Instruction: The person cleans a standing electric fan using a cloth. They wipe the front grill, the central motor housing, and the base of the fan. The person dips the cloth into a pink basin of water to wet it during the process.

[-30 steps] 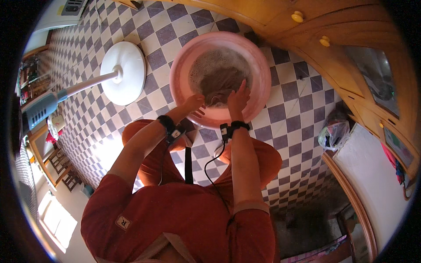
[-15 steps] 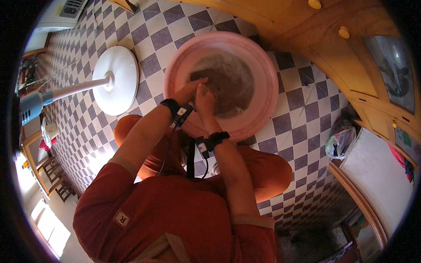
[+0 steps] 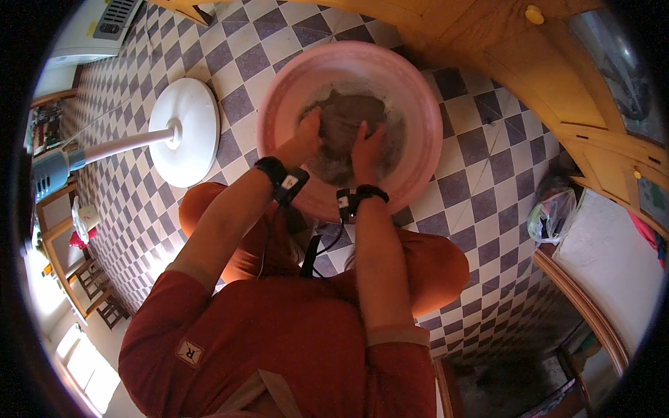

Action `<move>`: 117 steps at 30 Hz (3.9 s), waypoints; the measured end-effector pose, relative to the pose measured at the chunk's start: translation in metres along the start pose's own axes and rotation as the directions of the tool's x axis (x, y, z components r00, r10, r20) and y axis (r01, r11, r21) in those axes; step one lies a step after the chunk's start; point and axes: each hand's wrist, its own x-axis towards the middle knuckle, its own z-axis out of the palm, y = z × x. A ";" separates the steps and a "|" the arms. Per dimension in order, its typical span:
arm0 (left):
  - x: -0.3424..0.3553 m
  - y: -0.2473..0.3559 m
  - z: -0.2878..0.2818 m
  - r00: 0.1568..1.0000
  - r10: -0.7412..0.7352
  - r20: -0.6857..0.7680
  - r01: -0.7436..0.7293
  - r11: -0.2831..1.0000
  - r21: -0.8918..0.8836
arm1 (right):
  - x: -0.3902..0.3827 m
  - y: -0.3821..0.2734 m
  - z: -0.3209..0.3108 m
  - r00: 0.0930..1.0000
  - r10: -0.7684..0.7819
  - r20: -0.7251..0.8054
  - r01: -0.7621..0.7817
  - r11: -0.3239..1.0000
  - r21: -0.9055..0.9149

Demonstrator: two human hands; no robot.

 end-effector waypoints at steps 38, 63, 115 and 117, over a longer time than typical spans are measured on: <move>0.021 -0.016 -0.001 0.959 0.213 0.186 -0.282 0.696 0.661 | 0.017 -0.017 0.018 0.748 -0.084 0.658 -0.380 0.758 0.529; -0.049 0.040 -0.010 0.927 0.323 0.191 -0.230 0.892 -0.389 | 0.025 -0.059 -0.013 0.738 -0.027 0.675 -0.614 0.390 0.687; 0.055 -0.020 -0.020 0.082 0.893 0.442 -0.962 -0.045 0.268 | -0.018 -0.054 -0.008 0.303 0.136 0.943 -0.674 0.730 0.111; 0.018 0.007 -0.019 0.254 0.780 0.572 -0.799 -0.164 0.579 | -0.015 -0.044 -0.001 0.373 0.183 0.910 -0.643 0.758 0.111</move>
